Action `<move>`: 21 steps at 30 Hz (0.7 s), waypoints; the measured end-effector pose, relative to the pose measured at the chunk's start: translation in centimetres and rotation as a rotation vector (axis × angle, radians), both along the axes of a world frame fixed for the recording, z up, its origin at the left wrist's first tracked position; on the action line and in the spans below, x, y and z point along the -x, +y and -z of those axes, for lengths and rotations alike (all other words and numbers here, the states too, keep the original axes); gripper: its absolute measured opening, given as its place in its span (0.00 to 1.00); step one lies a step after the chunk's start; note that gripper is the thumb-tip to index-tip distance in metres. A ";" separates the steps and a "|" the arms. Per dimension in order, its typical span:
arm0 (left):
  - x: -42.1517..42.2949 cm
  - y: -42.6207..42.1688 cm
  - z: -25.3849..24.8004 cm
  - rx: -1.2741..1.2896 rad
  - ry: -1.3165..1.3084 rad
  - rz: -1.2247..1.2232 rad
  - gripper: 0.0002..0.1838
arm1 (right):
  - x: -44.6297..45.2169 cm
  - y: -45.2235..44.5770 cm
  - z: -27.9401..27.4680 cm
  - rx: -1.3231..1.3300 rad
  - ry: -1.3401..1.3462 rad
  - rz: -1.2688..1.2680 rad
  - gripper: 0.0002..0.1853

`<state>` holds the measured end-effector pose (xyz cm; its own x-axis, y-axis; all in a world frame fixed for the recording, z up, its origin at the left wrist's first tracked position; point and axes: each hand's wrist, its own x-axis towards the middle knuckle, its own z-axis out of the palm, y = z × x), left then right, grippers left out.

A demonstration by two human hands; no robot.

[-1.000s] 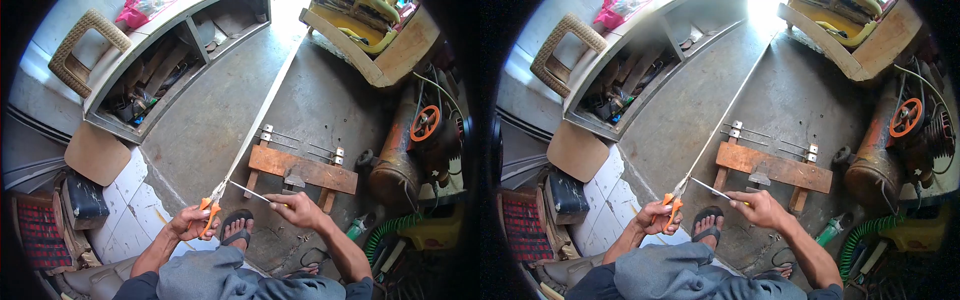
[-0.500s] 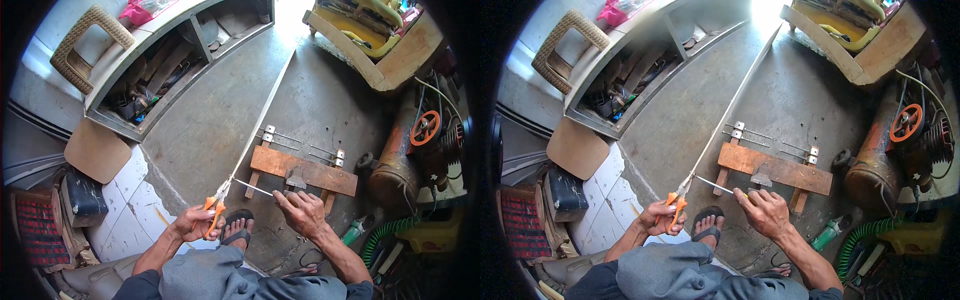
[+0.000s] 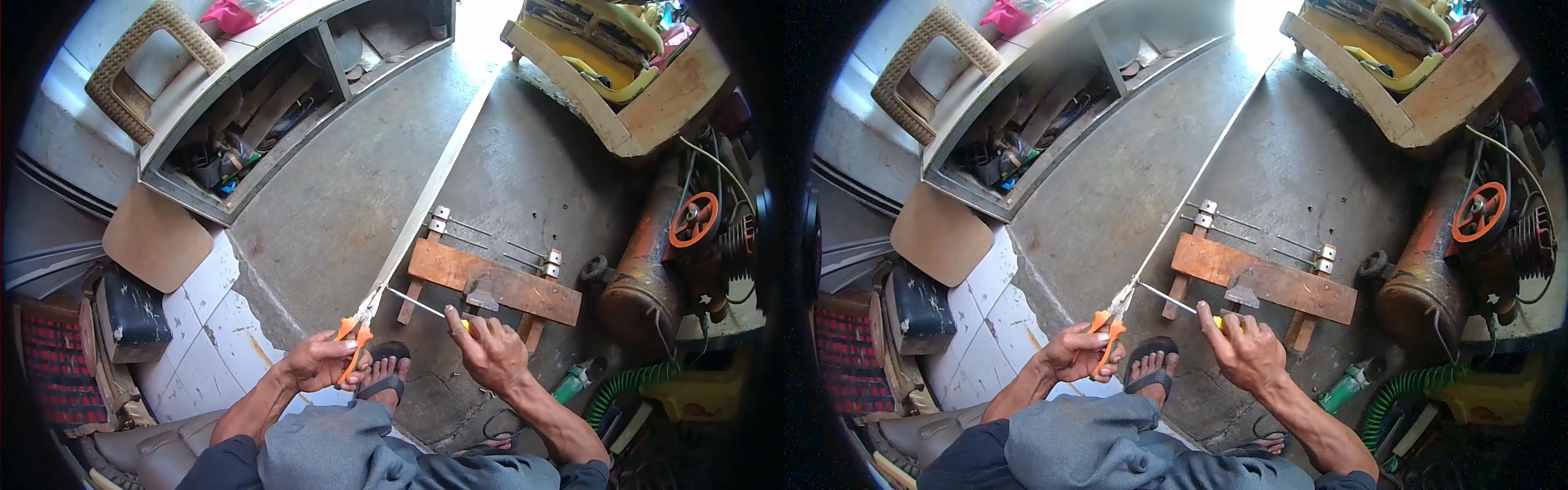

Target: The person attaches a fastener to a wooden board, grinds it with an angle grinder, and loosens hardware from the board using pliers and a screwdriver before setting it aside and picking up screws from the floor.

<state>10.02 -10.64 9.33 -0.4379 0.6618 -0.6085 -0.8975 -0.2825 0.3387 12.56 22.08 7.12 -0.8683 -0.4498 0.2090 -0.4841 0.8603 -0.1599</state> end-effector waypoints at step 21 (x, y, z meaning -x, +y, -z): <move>-0.3 -1.5 2.2 -0.039 0.166 -0.058 0.21 | 6.3 2.9 -2.9 0.876 -1.505 0.249 0.26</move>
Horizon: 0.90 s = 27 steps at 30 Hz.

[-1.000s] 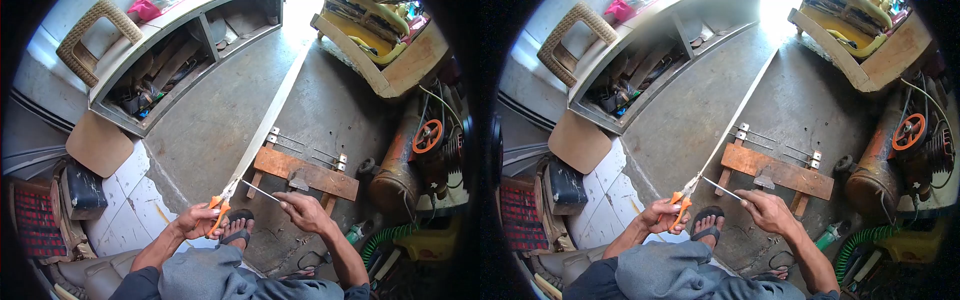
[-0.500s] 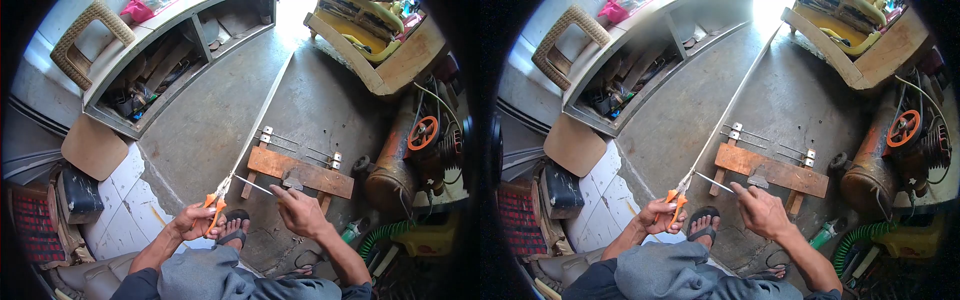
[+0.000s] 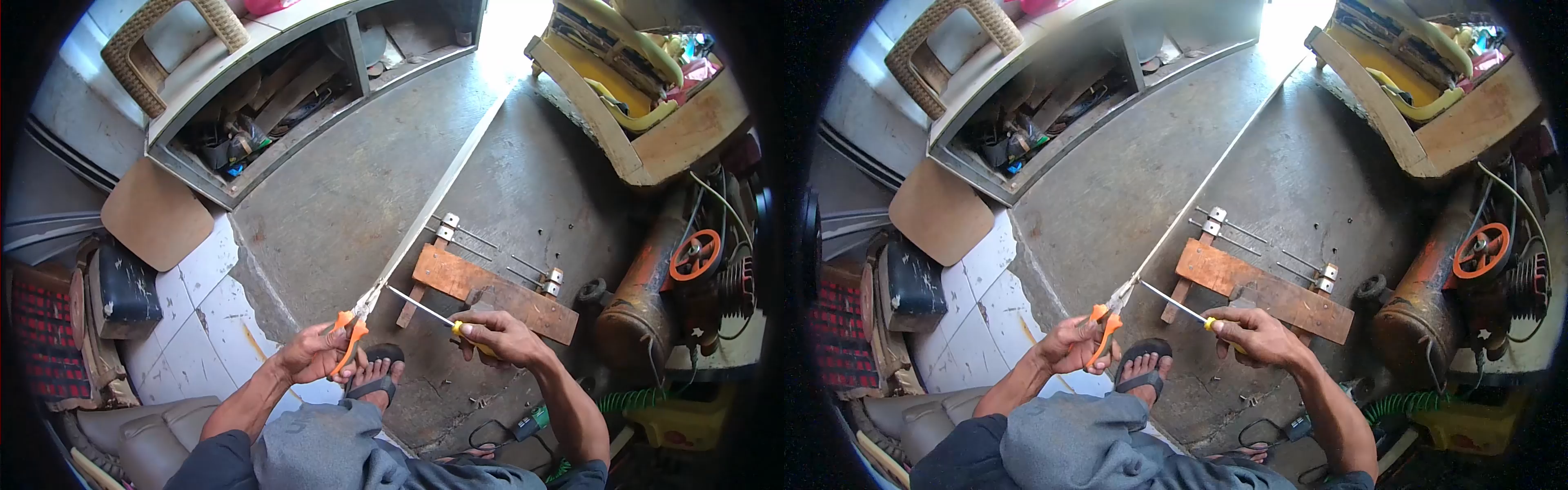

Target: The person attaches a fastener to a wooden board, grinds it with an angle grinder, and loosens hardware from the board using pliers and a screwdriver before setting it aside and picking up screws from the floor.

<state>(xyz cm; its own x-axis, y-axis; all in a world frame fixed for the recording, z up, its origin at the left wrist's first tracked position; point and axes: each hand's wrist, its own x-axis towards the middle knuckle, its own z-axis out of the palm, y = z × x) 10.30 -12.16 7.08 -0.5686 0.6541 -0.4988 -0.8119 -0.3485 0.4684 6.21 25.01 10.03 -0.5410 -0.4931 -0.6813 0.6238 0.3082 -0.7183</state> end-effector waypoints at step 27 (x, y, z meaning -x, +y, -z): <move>-1.6 1.1 0.5 -0.073 -0.252 0.035 0.18 | -1.9 -0.8 -2.3 -0.687 1.306 -0.263 0.15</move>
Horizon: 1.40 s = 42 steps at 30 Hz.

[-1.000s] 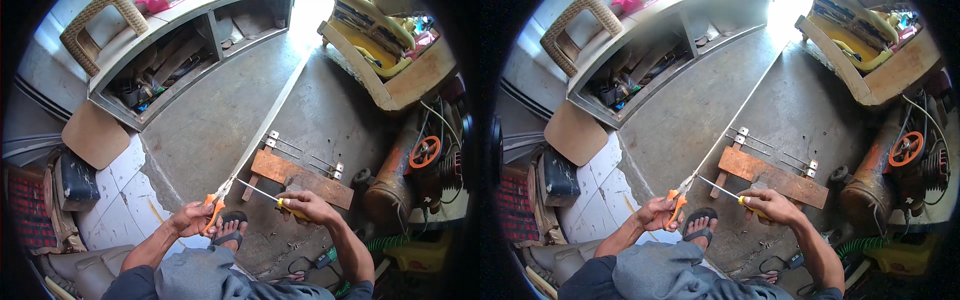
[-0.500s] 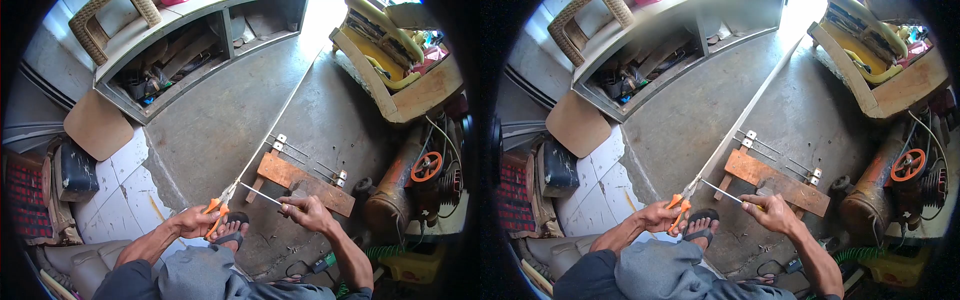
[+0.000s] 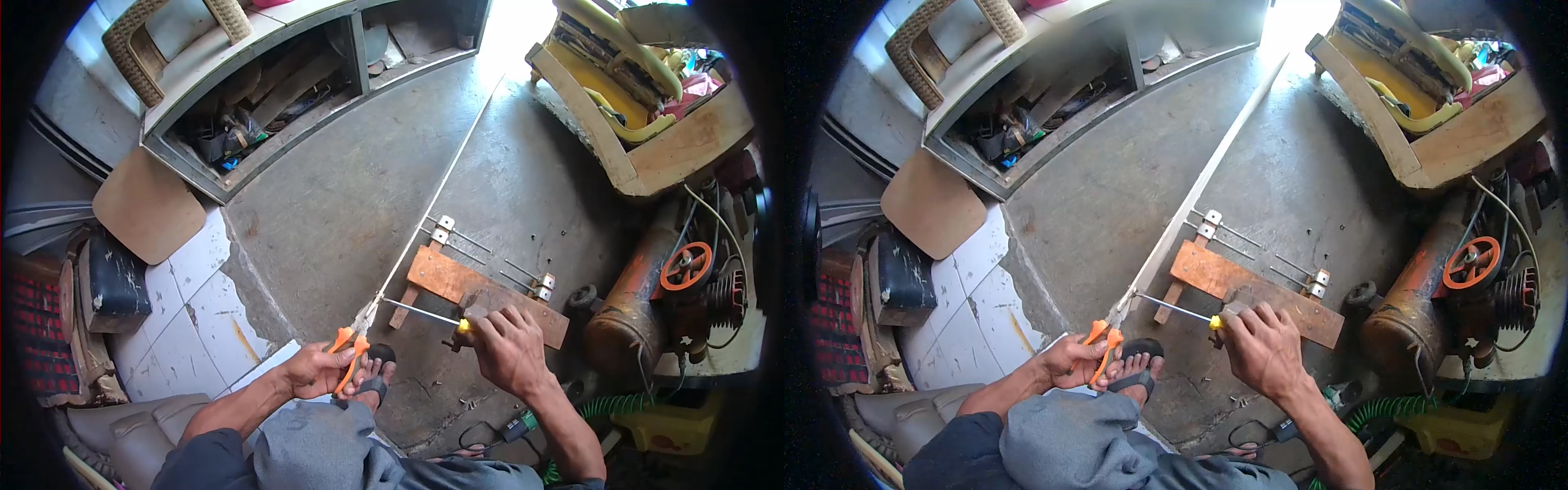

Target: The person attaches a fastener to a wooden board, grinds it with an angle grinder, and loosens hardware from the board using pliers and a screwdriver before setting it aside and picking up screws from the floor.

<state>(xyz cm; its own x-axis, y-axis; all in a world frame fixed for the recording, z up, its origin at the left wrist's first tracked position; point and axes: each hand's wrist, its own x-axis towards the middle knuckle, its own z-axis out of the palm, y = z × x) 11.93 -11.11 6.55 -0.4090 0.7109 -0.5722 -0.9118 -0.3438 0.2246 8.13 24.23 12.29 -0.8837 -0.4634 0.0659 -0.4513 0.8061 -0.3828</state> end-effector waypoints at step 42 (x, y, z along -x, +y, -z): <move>-1.2 2.4 0.0 0.055 -0.018 -0.015 0.17 | -1.0 -2.3 2.0 -0.043 0.042 0.077 0.14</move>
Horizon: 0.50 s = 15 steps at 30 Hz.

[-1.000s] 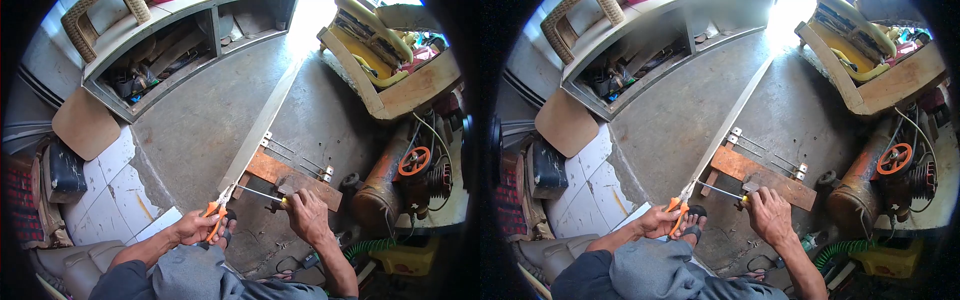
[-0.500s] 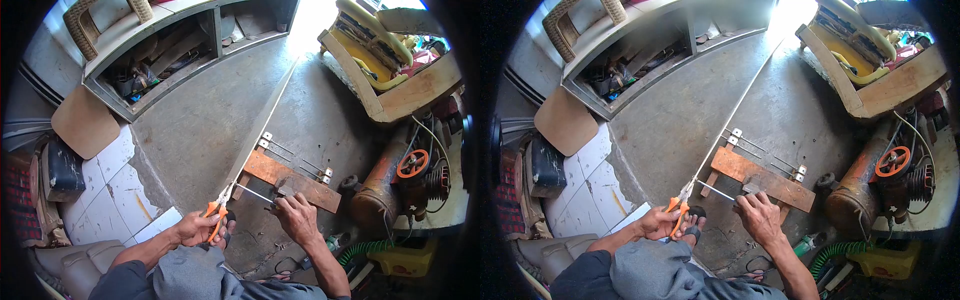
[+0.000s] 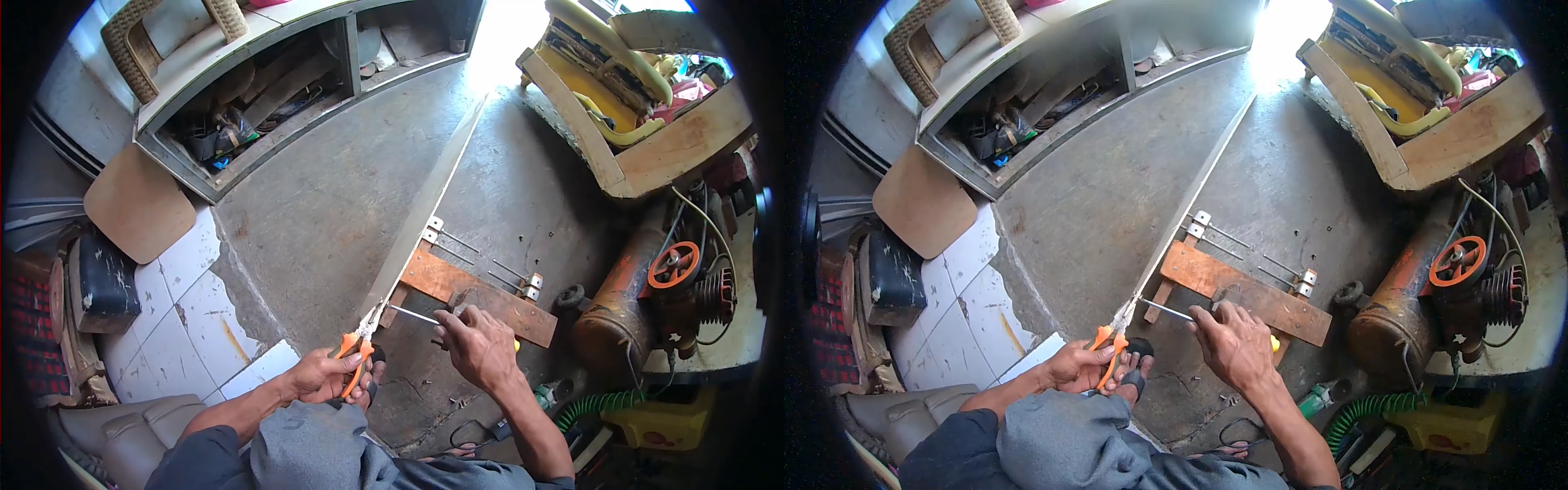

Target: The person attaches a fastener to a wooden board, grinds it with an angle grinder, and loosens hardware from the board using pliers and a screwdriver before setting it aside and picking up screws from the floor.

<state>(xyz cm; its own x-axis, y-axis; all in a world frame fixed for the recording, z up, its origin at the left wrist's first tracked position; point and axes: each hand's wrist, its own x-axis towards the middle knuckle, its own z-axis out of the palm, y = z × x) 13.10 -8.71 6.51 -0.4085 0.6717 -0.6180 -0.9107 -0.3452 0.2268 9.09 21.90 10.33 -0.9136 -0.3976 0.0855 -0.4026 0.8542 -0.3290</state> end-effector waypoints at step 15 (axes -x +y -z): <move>-0.1 0.1 0.6 -0.040 0.029 0.034 0.16 | 0.3 -1.4 0.6 0.140 -0.220 0.071 0.12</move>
